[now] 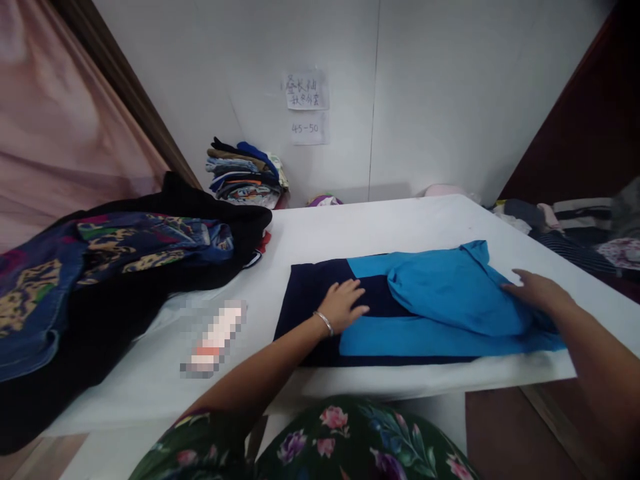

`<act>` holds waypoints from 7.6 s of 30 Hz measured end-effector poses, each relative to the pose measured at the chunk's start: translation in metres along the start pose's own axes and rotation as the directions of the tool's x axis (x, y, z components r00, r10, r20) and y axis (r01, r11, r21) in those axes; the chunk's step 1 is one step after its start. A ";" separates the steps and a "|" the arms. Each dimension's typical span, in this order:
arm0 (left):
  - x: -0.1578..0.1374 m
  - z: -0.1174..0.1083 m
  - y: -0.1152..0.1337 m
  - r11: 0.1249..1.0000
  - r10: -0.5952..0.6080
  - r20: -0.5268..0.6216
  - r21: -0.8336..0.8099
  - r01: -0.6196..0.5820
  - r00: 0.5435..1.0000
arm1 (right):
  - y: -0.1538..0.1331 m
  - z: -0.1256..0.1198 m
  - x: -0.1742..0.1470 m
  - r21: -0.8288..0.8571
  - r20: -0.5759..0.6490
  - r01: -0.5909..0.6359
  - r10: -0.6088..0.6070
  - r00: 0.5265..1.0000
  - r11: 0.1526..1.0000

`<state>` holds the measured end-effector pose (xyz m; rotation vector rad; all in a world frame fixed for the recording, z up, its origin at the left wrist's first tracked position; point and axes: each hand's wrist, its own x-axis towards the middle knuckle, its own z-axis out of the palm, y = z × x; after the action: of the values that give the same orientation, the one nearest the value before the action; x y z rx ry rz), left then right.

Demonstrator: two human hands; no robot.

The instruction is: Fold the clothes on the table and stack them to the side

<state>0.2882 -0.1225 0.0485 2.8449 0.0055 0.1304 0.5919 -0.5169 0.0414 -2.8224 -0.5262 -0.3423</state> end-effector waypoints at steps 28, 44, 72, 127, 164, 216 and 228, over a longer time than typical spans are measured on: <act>0.048 -0.047 -0.170 0.773 -0.633 -0.040 0.019 0.634 0.773 | -0.202 0.057 -0.038 0.412 0.187 0.444 -0.551 0.813 0.795; 0.063 -0.024 -0.126 0.910 -0.414 -0.038 0.006 0.414 0.910 | -0.254 0.083 0.049 0.059 0.223 0.382 -0.386 0.895 0.922; -0.083 -0.044 -0.075 0.892 -0.359 -0.151 -0.346 0.291 0.921 | -0.229 -0.006 -0.163 0.630 0.015 0.585 -0.762 0.648 0.510; -0.031 -0.024 -0.058 0.950 -0.192 -0.151 0.217 0.222 0.970 | -0.219 0.021 -0.112 0.111 0.014 0.514 -0.518 0.855 0.851; -0.029 -0.049 -0.132 0.597 -0.793 0.029 -0.161 0.786 0.608 | -0.238 0.033 -0.097 0.296 0.236 0.324 -0.398 0.887 0.898; 0.076 0.019 0.030 0.990 0.125 0.058 -0.070 -0.121 0.990 | -0.256 0.026 -0.129 0.348 0.230 0.446 -0.536 0.812 0.825; 0.075 0.035 0.014 0.997 0.057 0.104 0.050 -0.063 0.993 | -0.217 -0.014 -0.100 0.482 0.053 0.451 -0.539 0.841 0.751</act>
<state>0.3654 -0.1449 0.0260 2.9026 -0.0997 -0.0033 0.4161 -0.3569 0.0700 -2.2273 -1.2381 -0.0248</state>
